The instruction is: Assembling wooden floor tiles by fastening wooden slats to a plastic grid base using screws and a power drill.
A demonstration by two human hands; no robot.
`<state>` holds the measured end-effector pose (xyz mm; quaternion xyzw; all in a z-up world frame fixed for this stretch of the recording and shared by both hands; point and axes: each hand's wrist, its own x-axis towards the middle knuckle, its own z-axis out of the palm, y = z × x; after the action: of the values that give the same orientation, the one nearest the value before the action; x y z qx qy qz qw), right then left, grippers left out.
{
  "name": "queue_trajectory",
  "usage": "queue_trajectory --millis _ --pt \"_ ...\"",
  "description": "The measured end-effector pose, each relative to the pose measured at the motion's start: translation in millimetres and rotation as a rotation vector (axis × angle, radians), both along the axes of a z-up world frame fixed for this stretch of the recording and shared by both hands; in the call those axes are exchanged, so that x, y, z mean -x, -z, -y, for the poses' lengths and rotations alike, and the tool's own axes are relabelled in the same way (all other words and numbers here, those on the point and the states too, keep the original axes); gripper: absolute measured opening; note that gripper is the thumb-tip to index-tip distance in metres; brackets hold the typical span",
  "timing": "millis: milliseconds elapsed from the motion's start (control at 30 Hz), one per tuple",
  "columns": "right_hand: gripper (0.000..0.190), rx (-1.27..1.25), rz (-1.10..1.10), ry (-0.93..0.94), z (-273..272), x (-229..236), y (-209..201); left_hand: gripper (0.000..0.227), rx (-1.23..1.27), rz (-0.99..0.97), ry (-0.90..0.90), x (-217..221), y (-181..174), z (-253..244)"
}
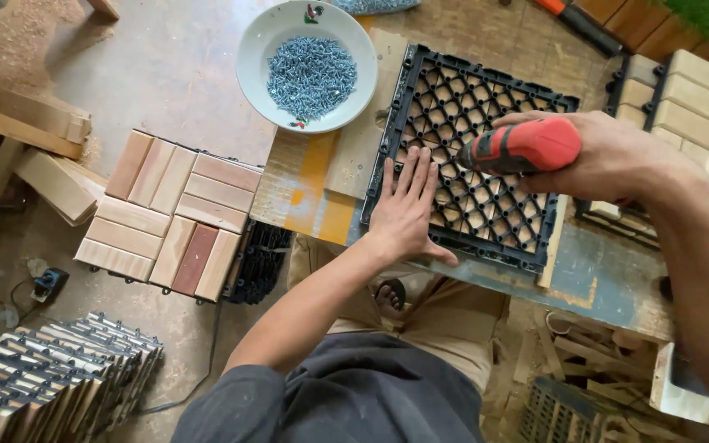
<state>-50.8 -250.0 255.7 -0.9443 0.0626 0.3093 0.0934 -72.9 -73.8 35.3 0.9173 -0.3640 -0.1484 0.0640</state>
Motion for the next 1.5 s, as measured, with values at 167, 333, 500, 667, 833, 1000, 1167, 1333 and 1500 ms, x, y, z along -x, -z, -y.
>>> queue_trajectory --millis 167,333,500,667,833,1000,1167,1333,1500 --pt "0.086 0.014 -0.005 0.179 -2 9 -15 0.165 0.046 0.195 -0.022 -5 32 4" --pt "0.082 -0.044 0.129 0.180 30 14 -8 0.164 0.088 0.263 -0.042 -34 32 20" --pt "0.043 -0.062 0.238 0.306 39 22 -12 0.161 -0.032 0.119 -0.030 -49 8 25" --pt "0.045 -0.093 0.328 0.456 51 41 -3 0.101 0.576 -0.022 -0.113 -73 -18 -22" --pt "0.073 -0.322 0.372 0.627 28 63 -18 0.044 0.575 0.367 -0.884 -165 66 -92" --pt "0.033 -0.400 0.423 0.647 45 71 9 0.017 0.416 0.160 -0.894 -184 47 -101" --pt "0.026 -0.482 0.474 0.721 44 83 23 0.021 0.536 0.243 -0.876 -186 58 -107" --pt "0.028 -0.537 0.469 0.711 32 102 26 0.024 0.349 0.095 -0.866 -184 45 -103" --pt "0.028 -0.638 0.558 0.754 51 114 55 0.011 0.652 0.292 -0.759 -184 46 -114"
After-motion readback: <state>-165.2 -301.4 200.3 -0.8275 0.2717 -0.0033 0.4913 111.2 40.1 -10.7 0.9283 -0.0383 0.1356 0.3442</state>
